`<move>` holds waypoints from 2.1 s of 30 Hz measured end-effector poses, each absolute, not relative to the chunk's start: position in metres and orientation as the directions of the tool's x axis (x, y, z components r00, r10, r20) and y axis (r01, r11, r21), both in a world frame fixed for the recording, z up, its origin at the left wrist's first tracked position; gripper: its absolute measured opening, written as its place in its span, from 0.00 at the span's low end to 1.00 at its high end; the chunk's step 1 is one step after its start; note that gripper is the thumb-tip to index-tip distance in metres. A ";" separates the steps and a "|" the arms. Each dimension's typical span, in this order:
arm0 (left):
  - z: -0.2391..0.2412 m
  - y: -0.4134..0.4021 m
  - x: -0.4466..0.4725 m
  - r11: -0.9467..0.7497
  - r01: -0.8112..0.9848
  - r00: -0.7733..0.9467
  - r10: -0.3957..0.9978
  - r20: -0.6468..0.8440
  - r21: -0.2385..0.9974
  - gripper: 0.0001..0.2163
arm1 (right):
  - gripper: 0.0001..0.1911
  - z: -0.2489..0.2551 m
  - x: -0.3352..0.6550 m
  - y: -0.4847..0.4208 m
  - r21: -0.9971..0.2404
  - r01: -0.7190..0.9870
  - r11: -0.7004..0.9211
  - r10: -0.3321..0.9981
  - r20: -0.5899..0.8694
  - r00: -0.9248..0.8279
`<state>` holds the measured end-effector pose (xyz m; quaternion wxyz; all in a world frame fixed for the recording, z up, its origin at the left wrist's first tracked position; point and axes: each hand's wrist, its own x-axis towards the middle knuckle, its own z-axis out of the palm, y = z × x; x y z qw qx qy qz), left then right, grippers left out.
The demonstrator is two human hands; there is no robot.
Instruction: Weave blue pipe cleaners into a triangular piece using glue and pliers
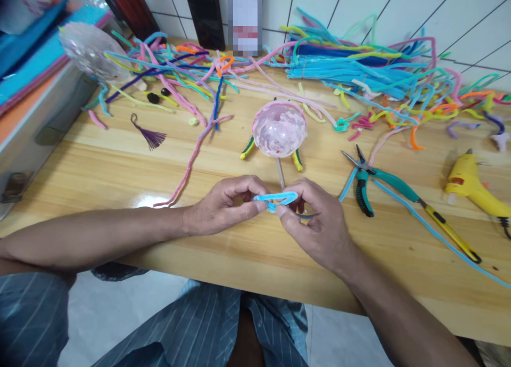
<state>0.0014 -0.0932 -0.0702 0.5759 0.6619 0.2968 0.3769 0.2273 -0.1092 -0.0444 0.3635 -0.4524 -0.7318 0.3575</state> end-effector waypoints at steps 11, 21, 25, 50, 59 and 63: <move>-0.070 -0.093 0.002 -0.191 -0.030 0.531 0.828 0.177 0.981 0.12 | 0.08 -0.047 0.226 -0.109 -0.805 0.420 0.418 0.887 0.263 -0.380; -0.070 -0.092 0.002 -0.221 -0.027 0.535 0.820 0.201 0.975 0.11 | 0.08 -0.042 0.224 -0.106 -0.758 0.452 0.470 0.868 0.301 -0.396; -0.071 -0.092 0.003 -0.253 -0.031 0.542 0.809 0.229 0.967 0.11 | 0.08 -0.044 0.224 -0.105 -0.752 0.460 0.471 0.867 0.300 -0.398; -0.068 -0.094 0.002 -0.107 0.003 0.561 0.823 0.087 0.994 0.13 | 0.08 -0.049 0.232 -0.111 -0.897 0.290 0.333 0.934 0.272 -0.231; -0.073 -0.093 0.005 0.053 -0.113 0.506 0.863 0.012 0.992 0.17 | 0.15 -0.047 0.235 -0.113 -0.586 0.607 0.537 0.808 0.565 -0.169; -0.073 -0.094 0.006 0.055 -0.105 0.490 0.872 0.004 0.993 0.16 | 0.13 -0.037 0.237 -0.118 -0.189 0.738 0.648 0.671 0.600 -0.436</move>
